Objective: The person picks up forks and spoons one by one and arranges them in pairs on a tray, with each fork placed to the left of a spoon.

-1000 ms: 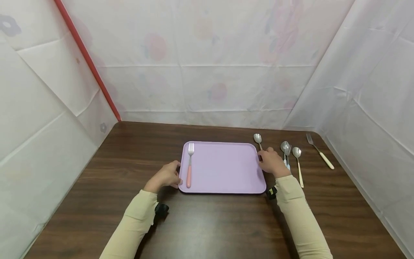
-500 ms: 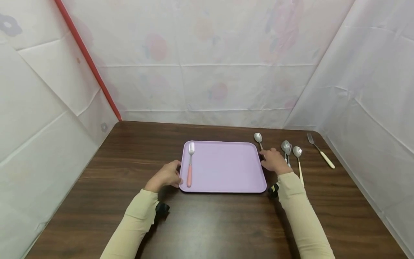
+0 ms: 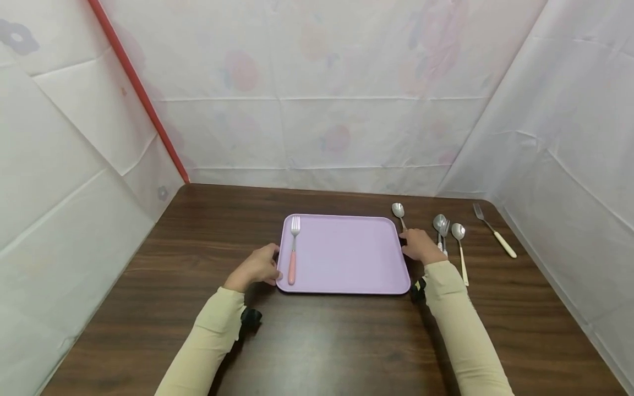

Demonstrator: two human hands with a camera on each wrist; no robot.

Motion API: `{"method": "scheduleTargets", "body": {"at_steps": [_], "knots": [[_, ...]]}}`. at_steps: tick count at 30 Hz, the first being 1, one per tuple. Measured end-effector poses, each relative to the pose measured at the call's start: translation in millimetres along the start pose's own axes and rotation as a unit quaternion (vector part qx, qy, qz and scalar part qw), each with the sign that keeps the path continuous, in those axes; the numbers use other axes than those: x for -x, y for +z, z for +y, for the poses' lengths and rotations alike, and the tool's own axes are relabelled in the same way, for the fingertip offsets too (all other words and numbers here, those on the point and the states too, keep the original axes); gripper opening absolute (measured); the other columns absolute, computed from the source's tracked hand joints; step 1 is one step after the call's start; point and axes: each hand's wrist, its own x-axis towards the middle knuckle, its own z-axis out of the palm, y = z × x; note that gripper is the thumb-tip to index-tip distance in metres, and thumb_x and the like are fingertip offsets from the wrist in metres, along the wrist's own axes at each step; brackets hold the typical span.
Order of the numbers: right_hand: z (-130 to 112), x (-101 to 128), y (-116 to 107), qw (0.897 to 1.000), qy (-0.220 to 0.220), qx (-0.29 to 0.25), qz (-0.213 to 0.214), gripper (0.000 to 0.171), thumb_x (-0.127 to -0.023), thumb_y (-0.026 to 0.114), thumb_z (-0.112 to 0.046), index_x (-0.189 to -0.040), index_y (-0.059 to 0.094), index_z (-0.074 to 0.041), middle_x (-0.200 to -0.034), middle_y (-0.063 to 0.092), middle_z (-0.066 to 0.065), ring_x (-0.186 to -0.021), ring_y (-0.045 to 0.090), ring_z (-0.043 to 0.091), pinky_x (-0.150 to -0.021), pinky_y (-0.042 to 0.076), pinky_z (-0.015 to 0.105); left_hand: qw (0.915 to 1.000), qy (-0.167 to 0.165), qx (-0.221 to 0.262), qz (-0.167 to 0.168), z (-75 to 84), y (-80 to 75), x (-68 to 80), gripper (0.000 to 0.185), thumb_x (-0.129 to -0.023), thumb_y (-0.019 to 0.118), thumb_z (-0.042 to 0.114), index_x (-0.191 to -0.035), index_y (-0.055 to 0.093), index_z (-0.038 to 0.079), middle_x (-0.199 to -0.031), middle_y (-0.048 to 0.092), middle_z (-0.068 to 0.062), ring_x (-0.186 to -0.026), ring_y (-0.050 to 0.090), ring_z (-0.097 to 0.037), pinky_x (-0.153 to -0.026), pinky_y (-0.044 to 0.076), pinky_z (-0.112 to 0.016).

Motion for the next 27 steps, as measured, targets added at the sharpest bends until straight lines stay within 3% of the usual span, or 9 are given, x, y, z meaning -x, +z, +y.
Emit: {"method": "scheduleTargets", "body": {"at_steps": [6,14,27], "knots": [[-2.9,1.6,-1.6,1.0,0.014,-0.009,-0.023,0.038,-0.078,0.058,0.001,-0.114,0.057,0.015,-0.112,0.057,0.031,-0.108,0.05,0.045,-0.093,0.043,0.053,1.0,-0.006,-0.002,-0.002,1.9,-1.0,0.4,0.062,-0.069,0.064,-0.02,-0.125,0.038,-0.013,-0.074,0.052,-0.017,-0.055,0.058,-0.021,-0.051,0.058,-0.03],[6.6,-3.0,1.4,1.0,-0.011,-0.012,-0.008,0.038,-0.073,0.064,-0.004,-0.107,0.062,0.013,-0.104,0.061,0.027,-0.104,0.05,0.047,-0.091,0.044,0.052,0.9999,-0.01,-0.005,-0.001,2.9,-1.8,-1.0,0.063,-0.069,0.064,-0.02,-0.126,0.038,-0.013,-0.076,0.052,-0.017,-0.057,0.059,-0.022,-0.052,0.058,-0.03],[7.8,2.2,-1.2,1.0,-0.002,-0.007,-0.015,0.038,-0.075,0.063,-0.002,-0.109,0.06,0.015,-0.107,0.06,0.029,-0.106,0.051,0.046,-0.092,0.044,0.053,0.9999,-0.006,-0.011,-0.001,4.5,0.3,-3.6,0.062,-0.07,0.064,-0.019,-0.126,0.038,-0.013,-0.075,0.052,-0.017,-0.056,0.058,-0.022,-0.051,0.058,-0.03]]}}
